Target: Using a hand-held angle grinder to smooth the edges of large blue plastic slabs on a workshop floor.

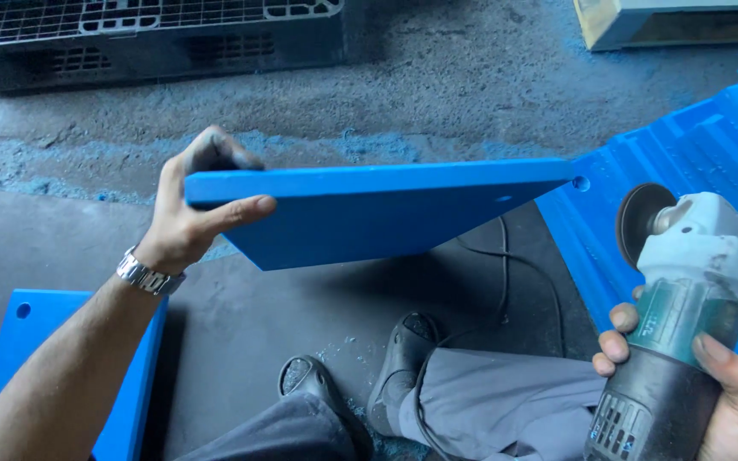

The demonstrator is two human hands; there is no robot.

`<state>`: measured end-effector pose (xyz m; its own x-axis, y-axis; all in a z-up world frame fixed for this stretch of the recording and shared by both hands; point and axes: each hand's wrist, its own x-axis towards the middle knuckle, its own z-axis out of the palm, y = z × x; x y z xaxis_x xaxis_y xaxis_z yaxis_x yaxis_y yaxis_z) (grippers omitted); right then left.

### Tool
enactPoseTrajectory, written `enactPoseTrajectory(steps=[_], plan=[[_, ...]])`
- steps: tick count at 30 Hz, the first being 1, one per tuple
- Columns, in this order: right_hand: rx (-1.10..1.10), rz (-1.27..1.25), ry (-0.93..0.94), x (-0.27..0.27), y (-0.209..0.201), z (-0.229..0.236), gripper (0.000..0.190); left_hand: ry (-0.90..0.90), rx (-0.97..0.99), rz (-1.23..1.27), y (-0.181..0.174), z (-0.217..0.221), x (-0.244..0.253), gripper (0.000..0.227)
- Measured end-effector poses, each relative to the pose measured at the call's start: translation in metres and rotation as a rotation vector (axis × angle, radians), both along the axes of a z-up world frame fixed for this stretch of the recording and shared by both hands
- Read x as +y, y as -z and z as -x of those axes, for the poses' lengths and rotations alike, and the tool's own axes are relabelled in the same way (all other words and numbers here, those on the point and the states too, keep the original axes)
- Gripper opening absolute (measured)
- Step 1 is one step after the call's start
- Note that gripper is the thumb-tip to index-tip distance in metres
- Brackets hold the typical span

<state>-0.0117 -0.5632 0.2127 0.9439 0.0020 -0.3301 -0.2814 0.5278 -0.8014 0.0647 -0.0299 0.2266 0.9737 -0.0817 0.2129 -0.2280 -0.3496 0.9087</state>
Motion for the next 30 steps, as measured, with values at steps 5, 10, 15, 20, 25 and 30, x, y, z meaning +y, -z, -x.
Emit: enactPoseTrajectory(steps=[5, 10, 15, 20, 25, 30], plan=[[0.019, 0.013, -0.068, 0.007, 0.02, -0.005, 0.077, -0.061, 0.042, 0.13, 0.048, 0.05, 0.061, 0.048], [0.011, 0.06, -0.135, 0.02, 0.014, -0.001, 0.073, -0.103, 0.028, 0.251, 0.074, 0.073, 0.058, 0.046], [0.064, 0.167, -0.206, 0.029, 0.0, 0.001, 0.079, -0.137, -0.057, 0.354, 0.086, 0.071, 0.049, 0.043], [0.074, 0.189, -0.218, 0.036, -0.013, -0.003, 0.08, -0.161, -0.09, 0.326, 0.09, 0.063, 0.05, 0.04], [0.026, 0.298, -0.28, 0.056, -0.043, -0.024, 0.079, -0.169, -0.087, 0.35, 0.101, 0.053, 0.051, 0.041], [0.099, 0.171, -0.474, 0.047, -0.038, -0.053, 0.077, -0.205, -0.131, 0.318, 0.104, 0.046, 0.052, 0.042]])
